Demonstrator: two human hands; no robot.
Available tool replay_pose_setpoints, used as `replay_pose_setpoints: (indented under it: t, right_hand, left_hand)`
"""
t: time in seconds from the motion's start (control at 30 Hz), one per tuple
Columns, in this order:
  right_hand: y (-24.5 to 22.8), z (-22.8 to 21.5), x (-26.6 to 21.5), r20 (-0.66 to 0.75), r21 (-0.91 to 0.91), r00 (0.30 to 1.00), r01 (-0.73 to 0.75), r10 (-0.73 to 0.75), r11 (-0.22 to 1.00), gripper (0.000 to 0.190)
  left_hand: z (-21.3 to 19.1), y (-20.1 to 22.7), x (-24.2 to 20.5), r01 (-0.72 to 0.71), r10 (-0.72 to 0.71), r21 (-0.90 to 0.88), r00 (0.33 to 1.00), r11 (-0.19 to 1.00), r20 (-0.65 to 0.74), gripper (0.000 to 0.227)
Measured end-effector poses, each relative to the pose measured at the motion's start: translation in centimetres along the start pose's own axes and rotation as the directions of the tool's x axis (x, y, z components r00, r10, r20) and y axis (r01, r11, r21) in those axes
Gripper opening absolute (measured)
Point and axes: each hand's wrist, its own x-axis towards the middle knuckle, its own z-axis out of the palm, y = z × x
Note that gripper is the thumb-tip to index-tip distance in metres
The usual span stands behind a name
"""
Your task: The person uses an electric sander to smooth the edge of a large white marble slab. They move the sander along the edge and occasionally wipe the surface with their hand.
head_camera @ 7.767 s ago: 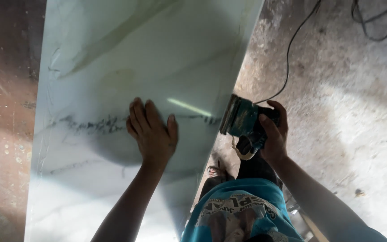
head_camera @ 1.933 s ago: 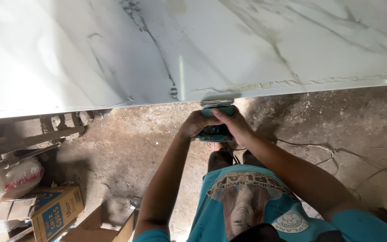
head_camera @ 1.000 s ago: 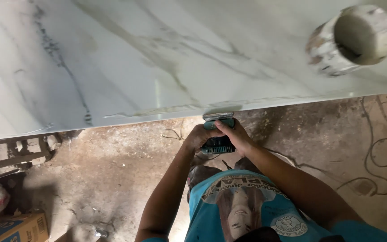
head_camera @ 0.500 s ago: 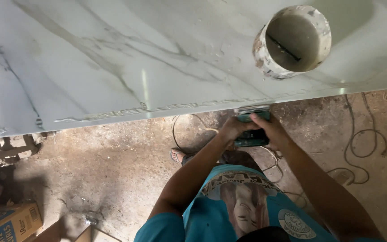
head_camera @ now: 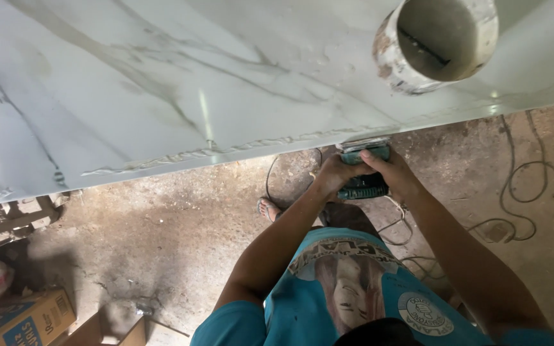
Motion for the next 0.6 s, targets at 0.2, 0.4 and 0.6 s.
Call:
replay_pose_setpoints:
  t: [0.2, 0.4, 0.6]
  right_hand:
    - [3.9, 6.6, 0.9, 0.119, -0.016, 0.992, 0.047, -0.044, 0.999, 0.107]
    - [-3.2, 16.9, -4.5, 0.142, -0.151, 0.987, -0.047, 0.069, 0.987, 0.130]
    - [5.7, 21.5, 1.6, 0.248, -0.100, 0.969, 0.024, 0.001, 0.995, 0.104]
  left_hand:
    - [-8.0, -1.4, -4.1, 0.044, -0.044, -0.029, 0.999, 0.999, 0.002, 0.083]
    - [-15.7, -4.0, -6.5, 0.051, -0.054, -0.088, 0.998, 0.995, -0.034, 0.076]
    - [-23.9, -5.2, -9.3, 0.091, -0.095, -0.071, 0.994, 0.993, -0.050, 0.071]
